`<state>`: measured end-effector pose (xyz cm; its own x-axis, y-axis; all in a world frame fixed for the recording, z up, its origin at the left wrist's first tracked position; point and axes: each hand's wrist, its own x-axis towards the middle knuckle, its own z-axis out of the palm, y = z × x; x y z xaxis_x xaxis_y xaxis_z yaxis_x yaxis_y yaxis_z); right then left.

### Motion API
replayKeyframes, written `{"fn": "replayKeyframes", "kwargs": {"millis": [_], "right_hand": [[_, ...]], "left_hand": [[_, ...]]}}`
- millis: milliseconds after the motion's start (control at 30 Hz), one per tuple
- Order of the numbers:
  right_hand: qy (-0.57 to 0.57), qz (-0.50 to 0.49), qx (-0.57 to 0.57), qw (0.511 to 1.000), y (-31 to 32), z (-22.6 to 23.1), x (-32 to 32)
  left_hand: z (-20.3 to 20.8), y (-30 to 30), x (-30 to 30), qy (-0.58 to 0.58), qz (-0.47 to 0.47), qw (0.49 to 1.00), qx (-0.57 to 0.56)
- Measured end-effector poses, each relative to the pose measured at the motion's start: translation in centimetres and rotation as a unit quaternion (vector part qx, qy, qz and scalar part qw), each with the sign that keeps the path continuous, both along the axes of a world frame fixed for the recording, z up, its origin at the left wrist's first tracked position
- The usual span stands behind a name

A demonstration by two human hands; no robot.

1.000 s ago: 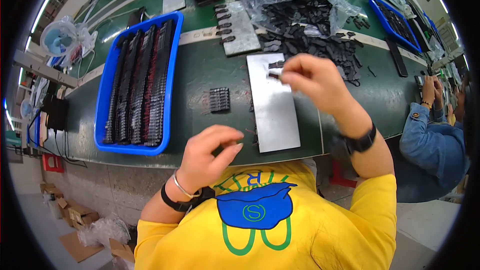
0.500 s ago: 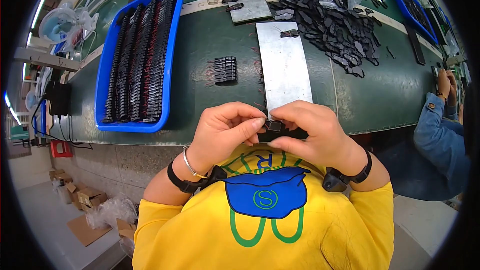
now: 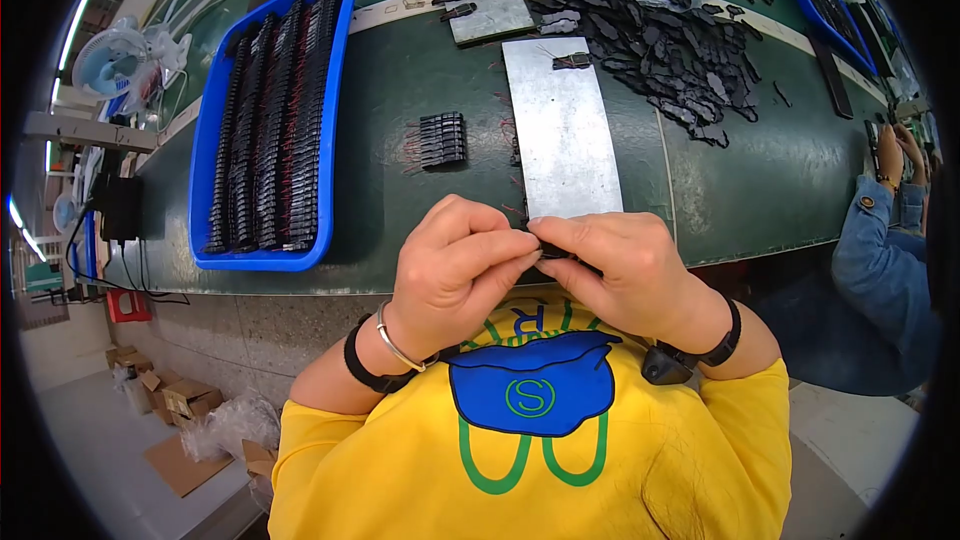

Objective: The person picks up a small speaker and a plastic housing by hand, joins them together, and places the assembled unit onto a metal plate. This process is repeated multiple times while other black pieces are occasionally moved aside on the work surface.

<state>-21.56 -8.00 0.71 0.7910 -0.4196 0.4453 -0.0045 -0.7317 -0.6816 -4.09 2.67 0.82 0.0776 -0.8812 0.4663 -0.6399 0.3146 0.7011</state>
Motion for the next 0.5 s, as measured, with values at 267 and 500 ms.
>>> {"fn": "replayKeyframes", "kwargs": {"millis": [267, 500], "right_hand": [[-0.030, 0.018, 0.005, 0.999, -0.34, -0.01, -0.39], [-0.075, 0.012, -0.021, 0.997, -0.33, 0.21, -0.57]], "left_hand": [[-0.03, -0.21, 0.53, -0.005, -0.057, 0.998, -0.035], [-0.72, 0.25, 0.94, 0.112, -0.056, 0.992, 0.000]]}}
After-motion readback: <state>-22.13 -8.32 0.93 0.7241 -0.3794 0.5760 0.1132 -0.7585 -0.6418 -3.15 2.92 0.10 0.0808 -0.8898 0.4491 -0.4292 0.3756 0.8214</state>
